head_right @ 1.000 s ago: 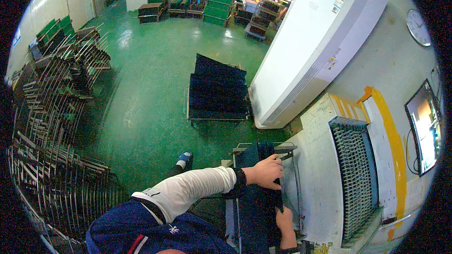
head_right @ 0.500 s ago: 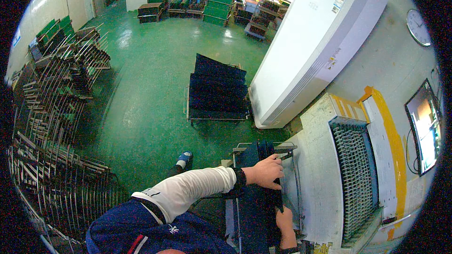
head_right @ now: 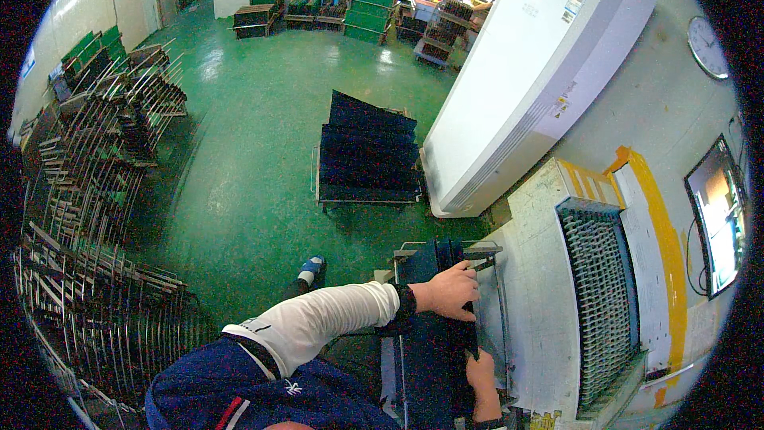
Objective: The recorder loads and unloads flat green panels into an industrial processing or cleaning machine.
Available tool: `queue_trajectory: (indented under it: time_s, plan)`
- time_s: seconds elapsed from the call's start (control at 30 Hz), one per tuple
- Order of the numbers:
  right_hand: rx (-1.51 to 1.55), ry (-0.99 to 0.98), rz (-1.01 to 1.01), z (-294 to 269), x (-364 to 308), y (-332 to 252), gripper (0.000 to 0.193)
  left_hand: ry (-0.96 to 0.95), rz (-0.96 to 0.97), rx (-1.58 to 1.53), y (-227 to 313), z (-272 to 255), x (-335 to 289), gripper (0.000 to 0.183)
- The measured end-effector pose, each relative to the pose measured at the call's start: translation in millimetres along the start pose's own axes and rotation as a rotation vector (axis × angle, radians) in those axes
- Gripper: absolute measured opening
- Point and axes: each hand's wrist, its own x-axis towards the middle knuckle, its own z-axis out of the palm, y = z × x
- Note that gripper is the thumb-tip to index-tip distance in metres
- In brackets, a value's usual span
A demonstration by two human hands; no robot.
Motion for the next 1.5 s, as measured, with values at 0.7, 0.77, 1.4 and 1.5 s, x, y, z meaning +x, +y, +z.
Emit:
queue_trajectory:
  time_s: [0.7,0.77,1.4,1.5]
  plan:
    - [-0.003,-0.002,0.004,4.0,7.1,16.1,0.028,0.015,0.003,-0.014,0.2,1.0,0.6,0.047]
    - [-0.004,0.004,0.004,3.8,6.7,13.0,0.027,0.018,0.005,-0.012,-0.3,0.8,0.1,0.048]
    - [-0.009,0.012,-0.010,1.1,1.3,0.8,0.027,0.001,-0.010,-0.012,-0.2,0.5,0.3,0.049]
    - [-0.020,0.010,-0.016,1.1,2.5,0.7,0.028,0.006,-0.011,-0.019,-1.1,0.7,-0.8,0.048]
